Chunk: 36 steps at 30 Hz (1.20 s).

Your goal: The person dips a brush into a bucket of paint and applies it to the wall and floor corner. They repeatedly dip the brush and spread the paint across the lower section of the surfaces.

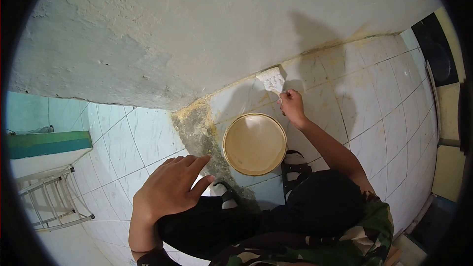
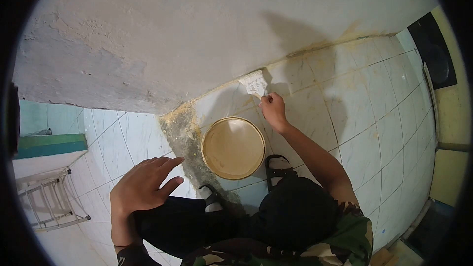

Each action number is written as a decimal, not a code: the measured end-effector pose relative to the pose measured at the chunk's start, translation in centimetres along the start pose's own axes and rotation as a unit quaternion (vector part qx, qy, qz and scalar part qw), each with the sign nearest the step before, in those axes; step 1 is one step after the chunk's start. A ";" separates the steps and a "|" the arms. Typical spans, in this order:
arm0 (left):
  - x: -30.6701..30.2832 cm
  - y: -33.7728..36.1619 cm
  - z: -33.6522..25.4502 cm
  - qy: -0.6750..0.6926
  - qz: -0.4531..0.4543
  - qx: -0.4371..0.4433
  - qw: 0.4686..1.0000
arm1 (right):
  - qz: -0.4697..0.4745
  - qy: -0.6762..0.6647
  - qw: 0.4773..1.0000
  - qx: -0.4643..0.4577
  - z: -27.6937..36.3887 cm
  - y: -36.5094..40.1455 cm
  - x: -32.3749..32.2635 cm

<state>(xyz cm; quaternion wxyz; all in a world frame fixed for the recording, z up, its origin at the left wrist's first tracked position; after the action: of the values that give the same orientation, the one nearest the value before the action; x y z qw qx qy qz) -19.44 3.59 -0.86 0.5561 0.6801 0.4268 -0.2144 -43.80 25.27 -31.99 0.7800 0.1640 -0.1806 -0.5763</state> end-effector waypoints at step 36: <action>-0.1 -0.1 0.7 0.008 0.011 -0.011 1.000 | 0.090 -0.131 0.981 -0.112 11.6 5.7 3.7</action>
<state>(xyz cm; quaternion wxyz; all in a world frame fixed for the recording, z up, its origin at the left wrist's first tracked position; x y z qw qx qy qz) -19.51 2.90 -1.03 0.5627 0.6800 0.4263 -0.1981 -43.47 22.76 -18.73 0.8120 -0.0182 -0.2293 -0.5364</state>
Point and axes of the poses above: each hand's wrist, its own y-axis away from the middle knuckle, its own x-axis out of the palm, z = x × y, the point moved 4 cm from there along -y, towards the middle knuckle, and after that the axes turned 10 degrees about -y, right-handed, at the moved point
